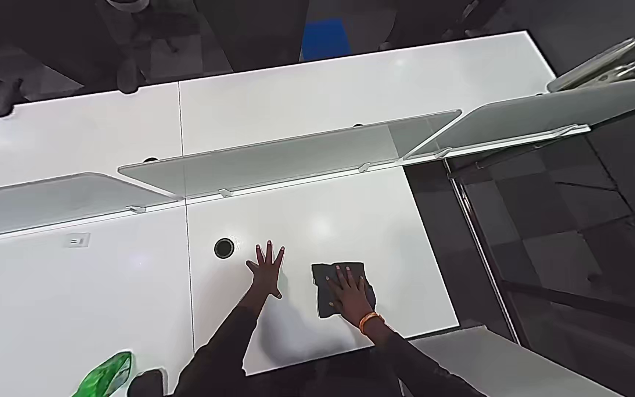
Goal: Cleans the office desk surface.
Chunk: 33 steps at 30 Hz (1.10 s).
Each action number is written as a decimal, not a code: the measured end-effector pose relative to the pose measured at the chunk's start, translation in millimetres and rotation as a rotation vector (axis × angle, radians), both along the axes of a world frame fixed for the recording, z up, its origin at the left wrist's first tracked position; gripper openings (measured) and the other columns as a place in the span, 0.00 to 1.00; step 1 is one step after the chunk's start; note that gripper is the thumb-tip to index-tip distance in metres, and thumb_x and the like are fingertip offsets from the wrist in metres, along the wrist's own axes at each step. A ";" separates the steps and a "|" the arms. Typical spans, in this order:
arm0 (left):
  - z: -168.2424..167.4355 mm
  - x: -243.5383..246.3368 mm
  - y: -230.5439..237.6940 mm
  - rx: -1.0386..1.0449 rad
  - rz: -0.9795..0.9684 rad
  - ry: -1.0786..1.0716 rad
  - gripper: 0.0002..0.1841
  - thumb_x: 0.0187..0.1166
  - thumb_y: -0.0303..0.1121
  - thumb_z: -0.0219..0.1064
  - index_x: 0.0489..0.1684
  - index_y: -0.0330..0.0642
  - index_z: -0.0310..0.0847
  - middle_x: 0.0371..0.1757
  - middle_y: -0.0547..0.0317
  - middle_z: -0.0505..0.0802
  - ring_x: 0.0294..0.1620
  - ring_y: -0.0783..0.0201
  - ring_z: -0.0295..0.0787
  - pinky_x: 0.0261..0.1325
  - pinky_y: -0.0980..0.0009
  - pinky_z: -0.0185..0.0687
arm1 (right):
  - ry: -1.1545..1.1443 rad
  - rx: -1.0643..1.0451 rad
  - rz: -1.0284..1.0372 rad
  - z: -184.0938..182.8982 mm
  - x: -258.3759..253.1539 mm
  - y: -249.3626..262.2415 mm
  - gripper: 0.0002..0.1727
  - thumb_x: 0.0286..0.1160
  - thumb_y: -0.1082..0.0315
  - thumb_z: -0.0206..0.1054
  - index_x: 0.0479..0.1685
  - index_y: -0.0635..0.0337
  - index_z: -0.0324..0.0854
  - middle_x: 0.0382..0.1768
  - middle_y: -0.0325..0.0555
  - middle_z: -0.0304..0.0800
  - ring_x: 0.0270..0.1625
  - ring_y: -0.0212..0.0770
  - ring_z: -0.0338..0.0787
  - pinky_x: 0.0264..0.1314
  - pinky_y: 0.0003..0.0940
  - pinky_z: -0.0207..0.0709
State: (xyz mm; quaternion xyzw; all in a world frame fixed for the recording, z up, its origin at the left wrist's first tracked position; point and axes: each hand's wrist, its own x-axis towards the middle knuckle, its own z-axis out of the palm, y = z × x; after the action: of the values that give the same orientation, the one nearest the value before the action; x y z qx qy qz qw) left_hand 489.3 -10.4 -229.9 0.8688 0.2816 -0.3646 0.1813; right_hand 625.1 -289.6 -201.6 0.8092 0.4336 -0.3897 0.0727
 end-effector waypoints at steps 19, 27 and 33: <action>-4.1 10.2 0.0 -0.068 0.060 0.035 0.93 0.17 0.45 0.97 0.97 0.70 0.19 0.92 0.41 0.13 0.87 0.15 0.05 0.66 0.05 0.37 | -0.103 0.056 -0.130 -8.7 143.5 242.6 0.60 0.58 0.38 0.81 0.95 0.16 0.44 0.98 0.56 0.22 0.95 0.74 0.25 0.78 0.93 0.36; -3.4 12.8 -2.4 -0.035 0.089 0.020 0.92 0.15 0.42 0.97 0.97 0.74 0.21 0.93 0.43 0.15 0.88 0.16 0.06 0.67 0.05 0.38 | -0.163 0.145 -0.110 -14.0 151.3 269.3 0.53 0.63 0.45 0.82 0.93 0.22 0.55 0.97 0.56 0.33 0.94 0.78 0.38 0.73 0.95 0.47; -3.5 13.4 -4.2 -0.020 0.094 0.023 0.91 0.18 0.42 0.97 0.97 0.75 0.21 0.93 0.44 0.14 0.88 0.17 0.05 0.67 0.06 0.38 | -0.075 0.099 -0.005 -8.7 99.3 209.6 0.38 0.83 0.44 0.62 0.94 0.26 0.55 0.98 0.49 0.34 0.97 0.69 0.32 0.81 0.90 0.37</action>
State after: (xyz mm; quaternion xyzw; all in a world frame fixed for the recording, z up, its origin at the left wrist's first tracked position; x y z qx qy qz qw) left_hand 502.7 -14.6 -233.4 0.8486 0.3203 -0.3684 0.2037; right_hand 724.4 -80.0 -210.4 0.8270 0.4473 -0.3372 0.0478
